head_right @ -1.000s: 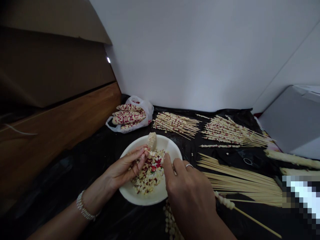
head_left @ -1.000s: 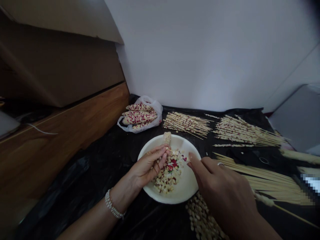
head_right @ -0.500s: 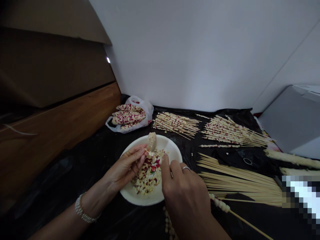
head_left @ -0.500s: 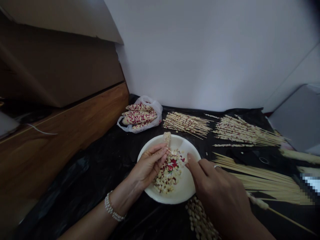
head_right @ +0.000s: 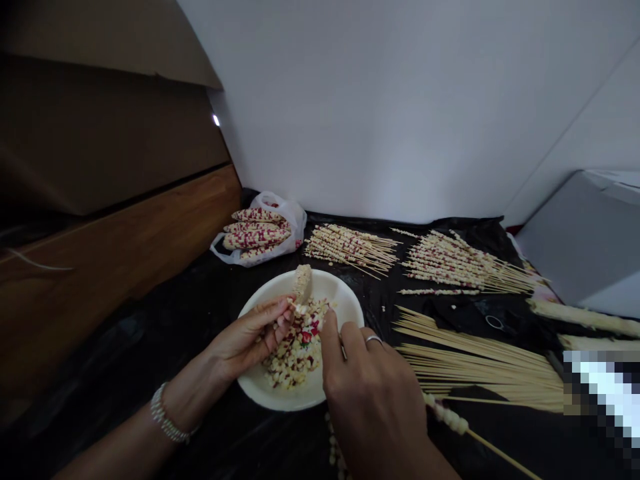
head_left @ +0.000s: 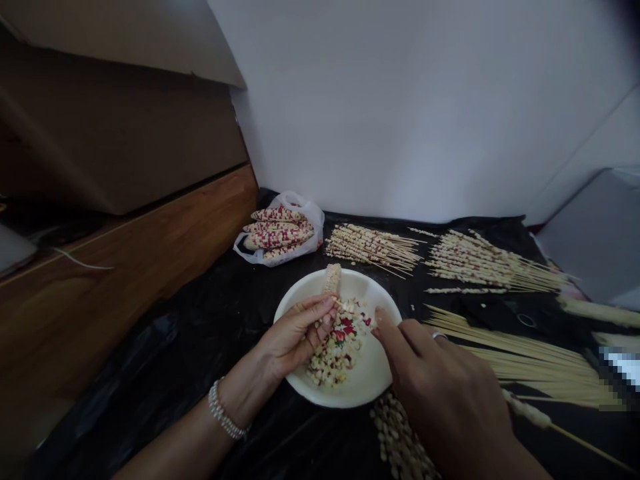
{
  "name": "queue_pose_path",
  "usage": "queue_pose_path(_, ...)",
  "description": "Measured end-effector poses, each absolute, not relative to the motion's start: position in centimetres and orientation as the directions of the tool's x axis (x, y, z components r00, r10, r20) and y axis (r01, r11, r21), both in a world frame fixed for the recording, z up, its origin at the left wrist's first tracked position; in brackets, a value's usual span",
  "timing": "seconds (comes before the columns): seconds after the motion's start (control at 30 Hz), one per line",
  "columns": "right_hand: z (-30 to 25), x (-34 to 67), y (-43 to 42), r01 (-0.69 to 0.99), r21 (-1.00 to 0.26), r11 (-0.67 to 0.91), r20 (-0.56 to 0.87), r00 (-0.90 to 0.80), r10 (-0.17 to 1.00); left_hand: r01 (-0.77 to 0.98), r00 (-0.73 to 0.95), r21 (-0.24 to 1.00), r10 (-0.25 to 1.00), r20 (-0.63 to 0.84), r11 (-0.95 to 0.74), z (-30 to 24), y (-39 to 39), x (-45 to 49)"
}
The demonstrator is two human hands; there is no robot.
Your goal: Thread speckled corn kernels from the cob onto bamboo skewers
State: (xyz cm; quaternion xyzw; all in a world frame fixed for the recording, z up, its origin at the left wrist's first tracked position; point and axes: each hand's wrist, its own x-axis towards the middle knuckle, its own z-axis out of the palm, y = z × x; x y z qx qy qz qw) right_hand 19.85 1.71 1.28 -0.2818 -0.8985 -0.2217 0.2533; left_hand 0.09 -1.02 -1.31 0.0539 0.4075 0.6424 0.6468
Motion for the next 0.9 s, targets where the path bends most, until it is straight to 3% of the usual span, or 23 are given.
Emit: queue_pose_path(0.9,0.4,19.27,1.74,0.613,0.216,0.76,0.594,-0.7,0.397,-0.72,-0.096,0.661,0.912,-0.398,0.213,-1.79,-1.22,0.52)
